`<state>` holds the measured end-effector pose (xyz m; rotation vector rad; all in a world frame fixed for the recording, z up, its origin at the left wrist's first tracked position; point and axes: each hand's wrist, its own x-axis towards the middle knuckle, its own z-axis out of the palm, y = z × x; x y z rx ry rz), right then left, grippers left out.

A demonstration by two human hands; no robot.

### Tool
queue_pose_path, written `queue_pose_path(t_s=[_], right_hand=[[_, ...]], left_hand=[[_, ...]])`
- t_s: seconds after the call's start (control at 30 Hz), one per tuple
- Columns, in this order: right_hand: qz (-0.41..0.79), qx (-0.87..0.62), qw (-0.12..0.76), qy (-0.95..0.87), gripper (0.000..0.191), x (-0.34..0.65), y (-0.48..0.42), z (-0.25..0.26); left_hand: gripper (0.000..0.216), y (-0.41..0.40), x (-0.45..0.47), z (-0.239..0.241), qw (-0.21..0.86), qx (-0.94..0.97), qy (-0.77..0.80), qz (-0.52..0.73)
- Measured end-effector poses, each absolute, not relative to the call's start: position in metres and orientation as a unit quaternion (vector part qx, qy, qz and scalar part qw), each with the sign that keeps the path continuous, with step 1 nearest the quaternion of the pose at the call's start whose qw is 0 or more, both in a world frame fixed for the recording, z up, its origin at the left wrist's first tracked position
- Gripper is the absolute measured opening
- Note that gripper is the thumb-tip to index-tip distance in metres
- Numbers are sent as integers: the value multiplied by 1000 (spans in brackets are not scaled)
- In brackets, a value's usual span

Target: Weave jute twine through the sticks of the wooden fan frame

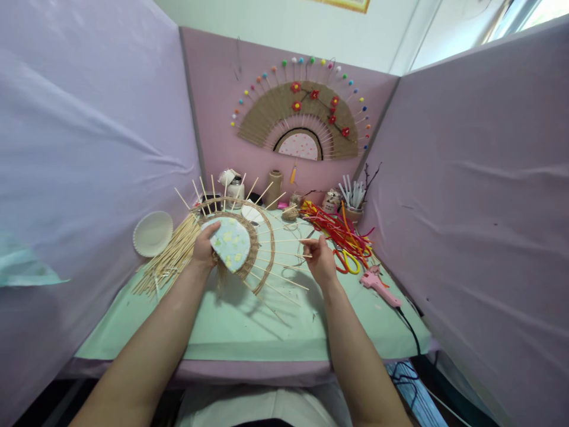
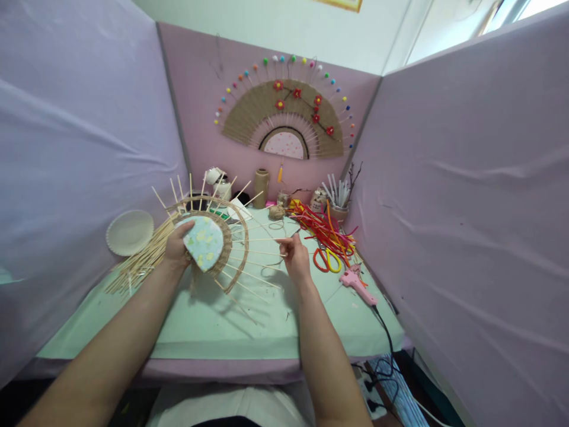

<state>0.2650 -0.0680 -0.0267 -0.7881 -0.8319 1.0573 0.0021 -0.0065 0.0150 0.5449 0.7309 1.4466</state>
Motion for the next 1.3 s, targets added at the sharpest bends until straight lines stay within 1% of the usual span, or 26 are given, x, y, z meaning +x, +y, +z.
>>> queue_pose_path(t_s=[0.17,0.4,0.5,0.63,0.77,1.03,1.2,1.3], right_hand=[[539,-342,628,-445,64,255,-76,-28],[627,-294,564,-450,84,255,-84,-23],[640,-283,550,-456,85,256,-85,-23],[638,-284,554,-454,88,256,-85,-25],[621,-302,571,-444,90,256,-85,-25],[571,-315,606,-455,81,258,-82,-23],[475,-379,631,-483,79,259,-78,-28],[374,-424,651,-507,70,260,-78,-32]], left_hand=[[20,-7,4,14,659,225,310,647],[22,-7,7,12,671,207,291,650],[23,-8,7,13,670,207,285,654],[22,-9,8,14,665,208,294,654],[22,-10,7,15,661,215,303,652],[18,-9,5,14,658,220,309,650],[18,-8,5,14,655,232,315,647],[17,-6,4,12,651,239,318,647]])
